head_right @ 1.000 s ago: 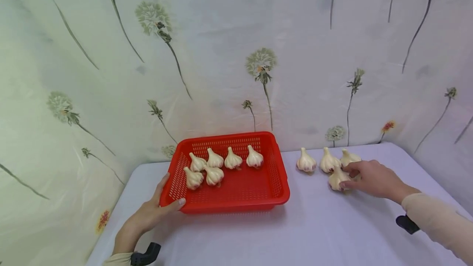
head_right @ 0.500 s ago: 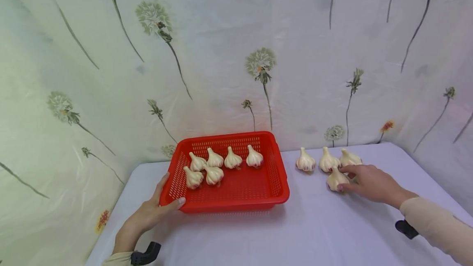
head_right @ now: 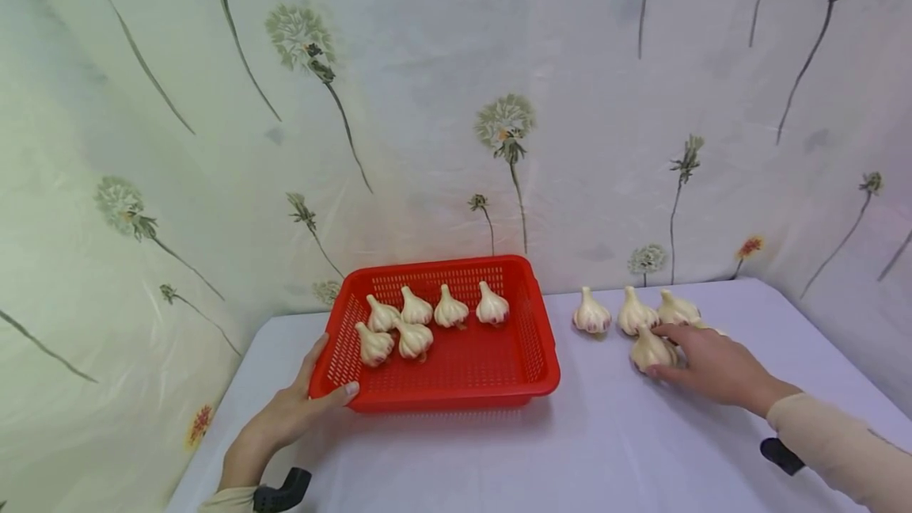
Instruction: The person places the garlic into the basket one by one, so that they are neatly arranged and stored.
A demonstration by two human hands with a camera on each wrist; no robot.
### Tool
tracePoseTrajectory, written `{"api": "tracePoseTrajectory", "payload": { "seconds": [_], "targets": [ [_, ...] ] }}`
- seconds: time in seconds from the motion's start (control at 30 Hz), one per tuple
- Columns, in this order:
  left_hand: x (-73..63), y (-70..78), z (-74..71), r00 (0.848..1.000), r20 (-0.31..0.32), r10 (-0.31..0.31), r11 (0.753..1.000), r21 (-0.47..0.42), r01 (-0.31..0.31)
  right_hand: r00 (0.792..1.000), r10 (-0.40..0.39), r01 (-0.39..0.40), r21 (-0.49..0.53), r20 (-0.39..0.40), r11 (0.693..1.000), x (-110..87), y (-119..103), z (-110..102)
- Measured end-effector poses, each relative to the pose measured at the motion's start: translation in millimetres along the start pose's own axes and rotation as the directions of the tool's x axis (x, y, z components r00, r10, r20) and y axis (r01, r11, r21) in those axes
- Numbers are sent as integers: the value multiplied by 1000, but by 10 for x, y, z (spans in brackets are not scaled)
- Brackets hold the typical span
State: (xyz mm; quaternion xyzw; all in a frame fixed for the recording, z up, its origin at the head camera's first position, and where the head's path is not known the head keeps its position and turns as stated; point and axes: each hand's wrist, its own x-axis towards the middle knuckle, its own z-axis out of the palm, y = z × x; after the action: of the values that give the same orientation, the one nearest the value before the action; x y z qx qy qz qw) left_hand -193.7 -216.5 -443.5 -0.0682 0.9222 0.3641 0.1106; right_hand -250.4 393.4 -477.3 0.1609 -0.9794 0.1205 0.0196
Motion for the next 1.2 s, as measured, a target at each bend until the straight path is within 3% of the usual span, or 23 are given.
{"api": "tracePoseTrajectory", "payload": {
  "seconds": [0.27,0.5,0.73,1.2],
  "targets": [
    [4,-3,-2,1000,-4,4,1000,11,-4,1000,22,-22,46,-16,999,15,-101,-79],
    [11,-10,-4,1000,-2,-4,1000,7,4,994,-29,42,134,-102,990,84,-257,-214],
    [21,-18,4,1000,1,-5,1000,-1,5,999,0,12,250,-51,968,225,-407,-404],
    [17,-11,-9,1000,2,-2,1000,-21,2,1000,-7,9,295,-10,955,511,-931,-747]
  ]
}}
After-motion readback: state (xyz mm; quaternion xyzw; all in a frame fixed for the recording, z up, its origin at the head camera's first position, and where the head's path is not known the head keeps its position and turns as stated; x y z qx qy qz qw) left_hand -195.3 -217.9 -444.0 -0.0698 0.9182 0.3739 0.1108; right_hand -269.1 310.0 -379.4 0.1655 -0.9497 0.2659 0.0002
